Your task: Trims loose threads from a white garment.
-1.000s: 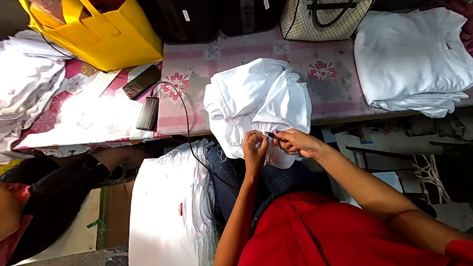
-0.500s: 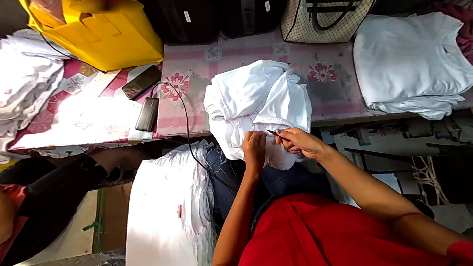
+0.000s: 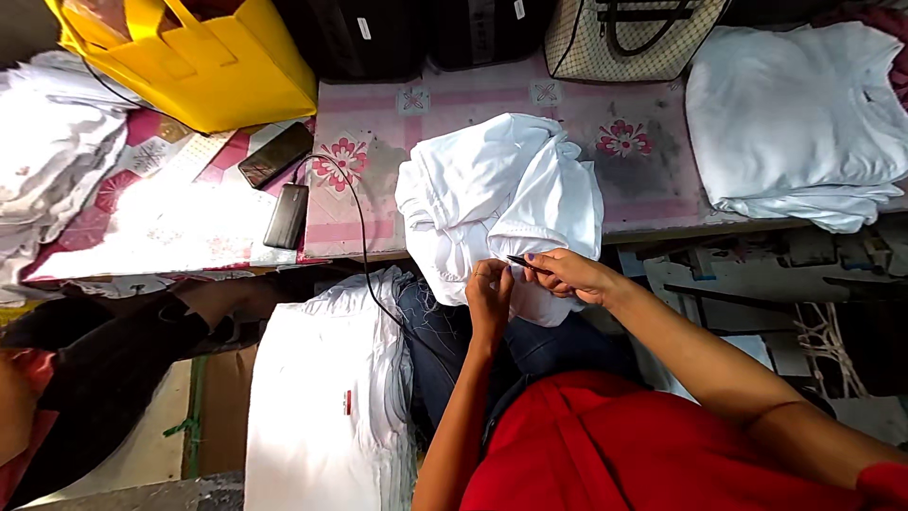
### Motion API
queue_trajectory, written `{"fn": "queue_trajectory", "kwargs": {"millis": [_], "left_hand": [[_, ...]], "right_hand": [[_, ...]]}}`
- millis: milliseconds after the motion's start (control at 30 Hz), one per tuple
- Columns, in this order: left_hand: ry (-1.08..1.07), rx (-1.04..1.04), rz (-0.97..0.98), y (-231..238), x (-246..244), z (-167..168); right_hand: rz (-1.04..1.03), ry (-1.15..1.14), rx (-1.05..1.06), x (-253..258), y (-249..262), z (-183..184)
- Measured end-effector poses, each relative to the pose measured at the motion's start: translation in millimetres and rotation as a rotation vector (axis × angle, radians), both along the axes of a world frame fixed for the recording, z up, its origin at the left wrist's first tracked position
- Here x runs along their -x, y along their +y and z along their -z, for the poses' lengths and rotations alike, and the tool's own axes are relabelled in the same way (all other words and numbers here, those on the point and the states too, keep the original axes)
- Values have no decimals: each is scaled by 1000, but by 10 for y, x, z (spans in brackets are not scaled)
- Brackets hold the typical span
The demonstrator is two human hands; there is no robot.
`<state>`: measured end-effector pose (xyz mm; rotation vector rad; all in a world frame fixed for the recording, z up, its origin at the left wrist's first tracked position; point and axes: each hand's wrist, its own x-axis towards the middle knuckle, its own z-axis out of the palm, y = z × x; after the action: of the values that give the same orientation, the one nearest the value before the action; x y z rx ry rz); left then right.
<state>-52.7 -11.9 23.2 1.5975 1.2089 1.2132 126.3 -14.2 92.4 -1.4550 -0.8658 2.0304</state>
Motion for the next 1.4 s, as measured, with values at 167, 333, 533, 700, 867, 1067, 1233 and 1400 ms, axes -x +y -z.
{"fn": "queue_trajectory", "kwargs": {"millis": [167, 333, 533, 700, 867, 1067, 1233, 1400], "left_hand": [[-45, 15, 16, -8, 21, 9], [-41, 18, 24, -20, 14, 17], [209, 133, 43, -67, 120, -163], [366, 144, 50, 1, 77, -332], [291, -157, 38, 173, -13, -25], [519, 170, 193, -34, 366, -327], [417, -12, 24, -47, 65, -443], [295, -126, -14, 114, -98, -61]], "right_hand": [[-17, 31, 36, -60, -48, -34], [0, 11, 18, 29, 42, -2], [35, -8, 6, 35, -2, 22], [13, -32, 3, 0, -27, -62], [32, -93, -46, -65, -41, -174], [22, -79, -34, -202, -110, -214], [20, -72, -49, -76, -12, -177], [28, -72, -54, -64, -7, -184]]}}
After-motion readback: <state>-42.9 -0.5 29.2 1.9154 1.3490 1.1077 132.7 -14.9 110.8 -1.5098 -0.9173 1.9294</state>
